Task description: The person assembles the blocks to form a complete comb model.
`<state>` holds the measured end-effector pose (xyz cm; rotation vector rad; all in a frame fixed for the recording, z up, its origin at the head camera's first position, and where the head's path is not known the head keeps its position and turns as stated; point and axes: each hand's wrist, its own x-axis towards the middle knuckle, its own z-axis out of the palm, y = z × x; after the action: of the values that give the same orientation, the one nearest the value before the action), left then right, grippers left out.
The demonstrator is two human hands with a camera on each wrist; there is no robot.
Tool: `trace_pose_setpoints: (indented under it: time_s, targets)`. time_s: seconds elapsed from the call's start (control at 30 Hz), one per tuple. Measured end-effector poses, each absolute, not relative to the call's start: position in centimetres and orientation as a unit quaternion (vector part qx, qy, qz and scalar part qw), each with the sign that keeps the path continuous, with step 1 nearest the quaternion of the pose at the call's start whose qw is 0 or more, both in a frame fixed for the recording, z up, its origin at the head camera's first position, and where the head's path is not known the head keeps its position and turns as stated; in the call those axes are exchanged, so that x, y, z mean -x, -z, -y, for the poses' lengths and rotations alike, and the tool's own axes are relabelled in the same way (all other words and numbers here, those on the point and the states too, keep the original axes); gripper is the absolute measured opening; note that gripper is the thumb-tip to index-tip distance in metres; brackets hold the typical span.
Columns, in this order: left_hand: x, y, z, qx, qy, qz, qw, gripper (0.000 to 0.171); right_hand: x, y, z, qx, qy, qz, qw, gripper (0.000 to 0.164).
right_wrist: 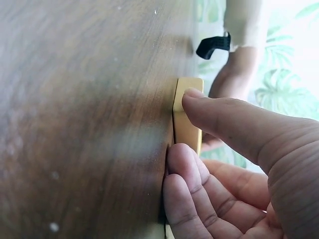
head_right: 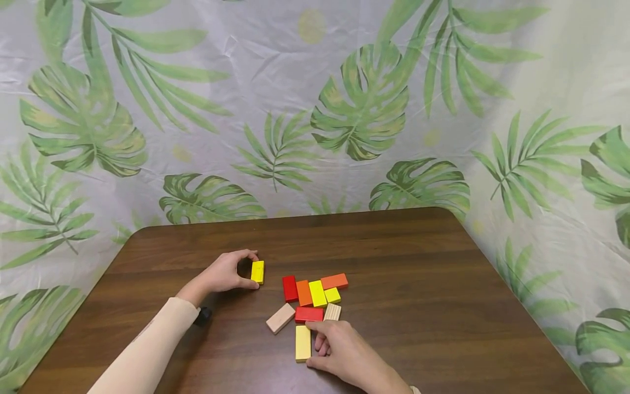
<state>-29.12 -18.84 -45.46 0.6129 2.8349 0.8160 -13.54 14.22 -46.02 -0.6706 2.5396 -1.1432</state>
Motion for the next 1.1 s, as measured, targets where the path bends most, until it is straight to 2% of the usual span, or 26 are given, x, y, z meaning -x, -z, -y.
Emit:
trace_pose_setpoints:
  time_s: [0.33, 0.67, 1.1]
  targets:
    - [29.6, 45.8, 19.6, -0.203, -0.287, -0.932, 0.092, 0.060, 13.6, 46.0, -14.2, 0.244, 0.396, -0.876, 0.131, 0.059]
    - [30.5, 45.9, 21.6, -0.213, -0.382, -0.883, 0.172, 0.060, 13.6, 46.0, -14.2, 0.243, 0.401, -0.873, 0.130, 0.064]
    - [30.6, 46.0, 21.5, -0.217, -0.350, -0.897, 0.160, 0.053, 13.5, 46.0, -14.1, 0.242, 0.395, -0.879, 0.113, 0.060]
